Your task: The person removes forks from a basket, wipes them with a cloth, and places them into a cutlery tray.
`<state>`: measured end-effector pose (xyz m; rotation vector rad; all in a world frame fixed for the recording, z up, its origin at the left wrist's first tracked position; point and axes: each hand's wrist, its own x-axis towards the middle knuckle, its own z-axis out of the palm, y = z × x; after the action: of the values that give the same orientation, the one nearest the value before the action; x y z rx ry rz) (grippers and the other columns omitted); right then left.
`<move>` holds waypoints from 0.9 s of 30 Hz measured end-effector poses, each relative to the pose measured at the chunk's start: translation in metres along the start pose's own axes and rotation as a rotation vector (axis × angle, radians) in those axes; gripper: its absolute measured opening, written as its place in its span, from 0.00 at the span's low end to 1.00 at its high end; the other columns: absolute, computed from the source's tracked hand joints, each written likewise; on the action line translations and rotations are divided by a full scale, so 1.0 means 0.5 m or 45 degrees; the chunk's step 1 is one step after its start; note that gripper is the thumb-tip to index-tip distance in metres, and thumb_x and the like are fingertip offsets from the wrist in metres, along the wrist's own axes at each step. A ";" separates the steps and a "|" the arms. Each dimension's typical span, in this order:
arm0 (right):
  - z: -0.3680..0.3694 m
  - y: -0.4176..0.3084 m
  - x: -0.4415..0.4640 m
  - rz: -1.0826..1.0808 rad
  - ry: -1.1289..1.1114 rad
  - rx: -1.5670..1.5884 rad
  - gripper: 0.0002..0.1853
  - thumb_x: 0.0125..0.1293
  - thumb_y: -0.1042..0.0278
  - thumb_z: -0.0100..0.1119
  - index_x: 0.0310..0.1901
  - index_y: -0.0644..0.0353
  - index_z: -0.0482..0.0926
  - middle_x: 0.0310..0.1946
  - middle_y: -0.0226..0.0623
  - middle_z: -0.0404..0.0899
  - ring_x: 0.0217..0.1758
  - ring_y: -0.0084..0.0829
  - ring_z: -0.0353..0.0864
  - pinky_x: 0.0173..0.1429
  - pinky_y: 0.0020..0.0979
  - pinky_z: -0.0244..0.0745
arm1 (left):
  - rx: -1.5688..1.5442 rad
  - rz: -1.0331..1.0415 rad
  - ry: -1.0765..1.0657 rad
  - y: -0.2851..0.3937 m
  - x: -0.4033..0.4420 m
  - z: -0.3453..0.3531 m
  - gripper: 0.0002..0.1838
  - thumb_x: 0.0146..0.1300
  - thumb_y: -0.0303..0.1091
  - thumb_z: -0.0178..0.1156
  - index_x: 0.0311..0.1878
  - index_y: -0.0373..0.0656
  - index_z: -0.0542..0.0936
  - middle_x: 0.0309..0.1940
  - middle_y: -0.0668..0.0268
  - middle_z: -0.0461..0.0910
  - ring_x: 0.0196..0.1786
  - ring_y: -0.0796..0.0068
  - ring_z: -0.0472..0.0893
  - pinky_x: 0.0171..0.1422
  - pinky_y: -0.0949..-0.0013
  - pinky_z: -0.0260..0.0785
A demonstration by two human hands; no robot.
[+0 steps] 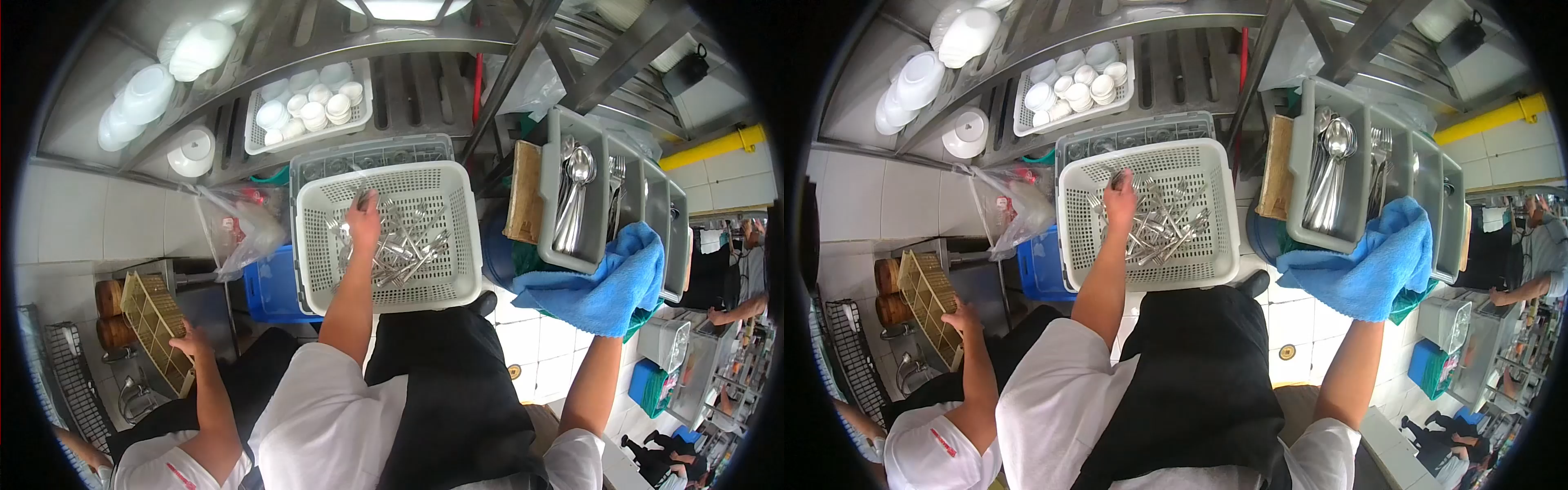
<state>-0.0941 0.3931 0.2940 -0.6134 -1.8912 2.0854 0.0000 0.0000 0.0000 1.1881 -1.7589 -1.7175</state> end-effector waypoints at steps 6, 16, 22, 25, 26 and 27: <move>0.006 -0.014 0.000 0.020 0.080 -0.067 0.18 0.78 0.56 0.43 0.53 0.60 0.77 0.40 0.37 0.80 0.33 0.27 0.77 0.37 0.27 0.75 | 1.144 -0.074 -0.159 -0.047 -0.012 0.084 0.31 0.53 0.57 0.68 0.42 0.33 0.85 0.38 0.44 0.85 0.45 0.45 0.85 0.51 0.53 0.77; -0.015 0.013 0.018 -0.010 -0.034 -0.102 0.19 0.79 0.55 0.42 0.55 0.60 0.76 0.43 0.38 0.80 0.38 0.31 0.79 0.41 0.30 0.78 | 0.395 0.040 -0.079 0.002 -0.127 0.053 0.22 0.59 0.47 0.66 0.43 0.34 0.83 0.37 0.48 0.85 0.43 0.50 0.84 0.52 0.55 0.73; -0.034 0.044 0.034 -0.078 -0.029 -0.043 0.21 0.79 0.52 0.43 0.60 0.60 0.74 0.50 0.41 0.79 0.52 0.35 0.79 0.53 0.35 0.79 | 0.652 0.053 0.298 -0.033 -0.042 -0.124 0.23 0.61 0.49 0.66 0.44 0.35 0.83 0.38 0.47 0.85 0.45 0.50 0.85 0.50 0.53 0.74; -0.031 0.040 0.026 -0.097 -0.058 -0.049 0.21 0.79 0.54 0.43 0.60 0.61 0.74 0.49 0.41 0.79 0.47 0.34 0.80 0.48 0.32 0.80 | 1.120 -0.104 0.283 -0.091 0.018 -0.166 0.27 0.56 0.53 0.68 0.43 0.36 0.84 0.39 0.47 0.85 0.47 0.51 0.85 0.52 0.52 0.76; -0.030 0.036 0.023 -0.096 -0.057 -0.072 0.20 0.79 0.54 0.43 0.59 0.61 0.74 0.49 0.41 0.79 0.42 0.32 0.81 0.42 0.30 0.81 | 1.181 -0.208 0.291 -0.100 0.025 -0.166 0.29 0.52 0.55 0.70 0.43 0.36 0.84 0.40 0.47 0.85 0.48 0.51 0.85 0.52 0.52 0.76; -0.031 0.032 0.021 -0.098 -0.059 -0.073 0.20 0.79 0.54 0.43 0.59 0.61 0.74 0.49 0.41 0.79 0.42 0.32 0.81 0.42 0.30 0.81 | 1.240 -0.314 0.297 -0.112 0.032 -0.164 0.32 0.48 0.57 0.72 0.43 0.35 0.84 0.40 0.47 0.85 0.48 0.51 0.85 0.53 0.53 0.77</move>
<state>-0.0944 0.4098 0.2759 -0.5004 -1.9732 2.0211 0.0712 -0.0553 -0.0448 1.9408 -2.4309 -0.6965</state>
